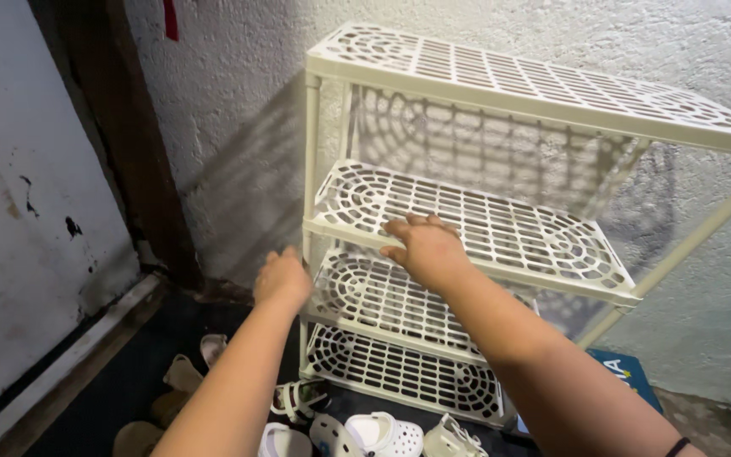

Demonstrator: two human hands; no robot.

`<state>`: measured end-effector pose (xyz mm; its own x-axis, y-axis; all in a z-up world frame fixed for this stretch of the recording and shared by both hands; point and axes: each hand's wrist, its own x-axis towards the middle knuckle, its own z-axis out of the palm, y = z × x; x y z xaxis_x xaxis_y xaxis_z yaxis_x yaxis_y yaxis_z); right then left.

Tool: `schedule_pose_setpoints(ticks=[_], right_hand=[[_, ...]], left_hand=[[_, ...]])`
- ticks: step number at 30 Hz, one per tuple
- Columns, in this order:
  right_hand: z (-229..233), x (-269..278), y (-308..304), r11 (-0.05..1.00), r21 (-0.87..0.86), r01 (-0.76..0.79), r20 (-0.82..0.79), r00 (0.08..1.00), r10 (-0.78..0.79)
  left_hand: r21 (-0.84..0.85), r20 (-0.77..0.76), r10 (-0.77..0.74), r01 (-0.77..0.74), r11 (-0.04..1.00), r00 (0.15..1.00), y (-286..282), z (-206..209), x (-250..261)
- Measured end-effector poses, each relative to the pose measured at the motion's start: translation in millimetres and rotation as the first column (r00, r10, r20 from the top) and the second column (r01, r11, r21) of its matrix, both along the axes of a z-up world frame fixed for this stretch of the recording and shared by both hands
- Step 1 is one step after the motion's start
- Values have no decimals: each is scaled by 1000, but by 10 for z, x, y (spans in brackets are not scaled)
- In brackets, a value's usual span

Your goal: The person assembles a white plastic shoe rack by inserting vertical poles into the shelf bases and stacking the shelves. They then place several pairs of shoes onto the shelves.

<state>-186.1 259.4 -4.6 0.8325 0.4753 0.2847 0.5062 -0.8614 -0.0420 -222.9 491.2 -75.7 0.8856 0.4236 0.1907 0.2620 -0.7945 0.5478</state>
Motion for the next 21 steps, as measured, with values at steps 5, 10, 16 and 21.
schedule_pose_setpoints(ticks=[5, 10, 16, 21], right_hand=[[-77, 24, -34, 996, 81, -28, 32, 999, 26], [-144, 40, -87, 993, 113, -31, 55, 998, 25], [-151, 10, -200, 991, 124, -40, -6, 999, 41], [-166, -34, -215, 992, 112, -60, 14, 998, 59]], left_hand=[[184, -17, -166, 167, 969, 986, -403, 914, -400], [521, 594, -508, 183, 834, 623, -684, 1024, 37], [556, -89, -287, 287, 780, 954, -661, 374, 422], [576, -54, -284, 262, 774, 957, -639, 318, 408]])
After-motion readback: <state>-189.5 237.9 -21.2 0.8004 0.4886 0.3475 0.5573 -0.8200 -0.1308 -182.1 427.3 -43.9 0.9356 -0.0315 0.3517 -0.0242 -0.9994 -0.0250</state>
